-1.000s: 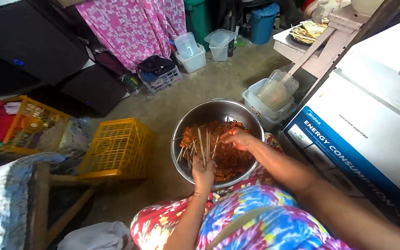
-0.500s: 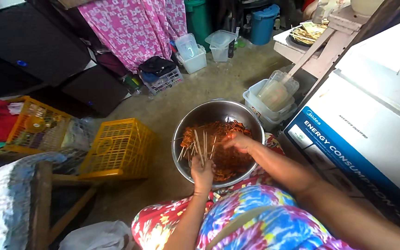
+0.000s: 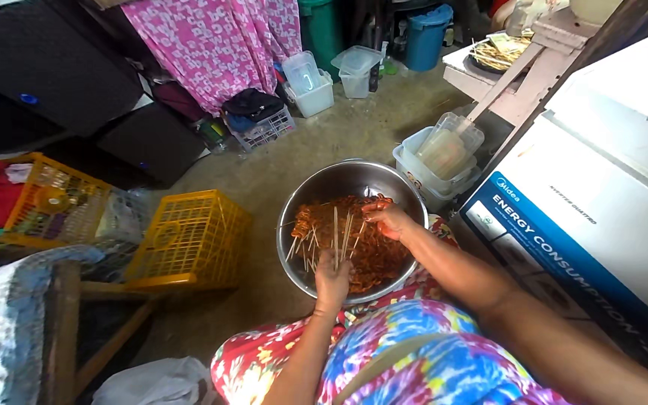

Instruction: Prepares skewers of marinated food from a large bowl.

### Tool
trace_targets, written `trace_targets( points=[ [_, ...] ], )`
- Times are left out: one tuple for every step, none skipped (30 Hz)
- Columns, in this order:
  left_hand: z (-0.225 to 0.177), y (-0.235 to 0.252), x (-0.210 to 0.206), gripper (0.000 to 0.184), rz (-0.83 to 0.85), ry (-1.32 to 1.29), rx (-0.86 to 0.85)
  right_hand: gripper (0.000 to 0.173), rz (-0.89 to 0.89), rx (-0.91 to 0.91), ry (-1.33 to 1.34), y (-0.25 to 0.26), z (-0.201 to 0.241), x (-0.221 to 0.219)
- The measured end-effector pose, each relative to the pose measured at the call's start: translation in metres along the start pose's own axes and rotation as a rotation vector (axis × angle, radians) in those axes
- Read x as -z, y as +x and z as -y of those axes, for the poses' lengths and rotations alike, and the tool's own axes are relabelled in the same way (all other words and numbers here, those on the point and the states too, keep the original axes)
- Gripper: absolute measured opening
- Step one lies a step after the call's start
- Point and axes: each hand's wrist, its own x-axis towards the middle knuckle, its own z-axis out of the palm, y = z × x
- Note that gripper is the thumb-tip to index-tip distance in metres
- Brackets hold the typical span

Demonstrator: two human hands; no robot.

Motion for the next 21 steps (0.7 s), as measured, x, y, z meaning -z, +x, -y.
trace_targets(
  points=[
    [0.0001,0.0002,0.0,0.025,0.0,0.006,0.003,0.026,0.007,0.019,0.0,0.0016,-0.0013,0.0011],
    [0.0001,0.0003,0.0,0.025,-0.002,0.016,0.006,0.026,0.012,0.038,0.004,0.0023,-0.0022,0.0018],
    [0.0002,0.0004,0.0001,0.026,-0.004,0.026,0.01,0.027,0.008,0.059,0.011,0.0022,-0.0026,0.0017],
    [0.0002,0.0005,0.0004,0.027,-0.002,0.035,0.014,0.027,0.003,0.079,0.015,0.0018,-0.0027,0.0015],
    [0.0003,0.0005,0.0005,0.028,-0.001,0.041,0.015,0.027,0.0,0.091,0.02,0.0014,-0.0028,0.0013],
    [0.0004,0.0007,0.0005,0.028,-0.001,0.041,0.015,0.027,-0.004,0.096,0.025,0.0009,-0.0026,0.0008],
    [0.0005,0.0008,0.0006,0.027,-0.001,0.041,0.012,0.028,-0.002,0.099,0.029,0.0004,-0.0019,0.0005],
    [0.0004,0.0005,0.0006,0.027,0.001,0.04,0.012,0.028,0.003,0.099,0.031,-0.0001,-0.0014,0.0004],
    [-0.0001,0.0002,0.0006,0.027,0.004,0.038,0.013,0.029,0.005,0.103,0.027,-0.0007,-0.001,0.0002],
    [-0.0003,0.0001,0.0006,0.027,0.005,0.034,0.016,0.029,0.013,0.109,0.018,-0.0012,-0.0006,0.0],
    [-0.0001,0.0001,0.0009,0.027,0.007,0.029,0.02,0.029,0.023,0.114,0.006,-0.0014,-0.0003,0.0001],
    [-0.0001,0.0002,0.0011,0.026,0.01,0.027,0.023,0.029,0.035,0.116,-0.008,-0.0011,-0.0006,0.0007],
    [0.0002,0.0004,0.0012,0.026,0.01,0.028,0.025,0.029,0.046,0.115,-0.024,-0.0008,-0.0008,0.0014],
    [0.0001,0.0005,0.001,0.027,0.01,0.029,0.025,0.029,0.06,0.113,-0.044,-0.0014,-0.0006,0.0019],
    [0.0,0.0004,0.001,0.027,0.008,0.027,0.026,0.029,0.074,0.111,-0.062,-0.0021,-0.0002,0.0023],
    [0.0001,0.0004,0.001,0.027,0.004,0.024,0.026,0.028,0.083,0.107,-0.075,-0.0022,-0.0002,0.0025],
    [0.0008,0.0004,0.0011,0.026,0.0,0.017,0.023,0.027,0.085,0.098,-0.074,-0.002,-0.0003,0.0027],
    [0.0013,0.0005,0.0013,0.026,-0.001,0.009,0.019,0.025,0.088,0.081,-0.06,-0.0016,-0.0003,0.0032],
    [0.0013,0.0006,0.0013,0.026,0.0,0.002,0.014,0.025,0.089,0.062,-0.039,-0.0017,0.0003,0.0034],
    [0.0008,0.0004,0.0013,0.026,0.002,-0.003,0.01,0.025,0.088,0.042,-0.013,-0.0019,0.001,0.0036],
    [0.0003,0.0,0.0012,0.026,0.004,-0.005,0.006,0.025,0.085,0.026,0.006,-0.0023,0.0014,0.0038]
  ],
)
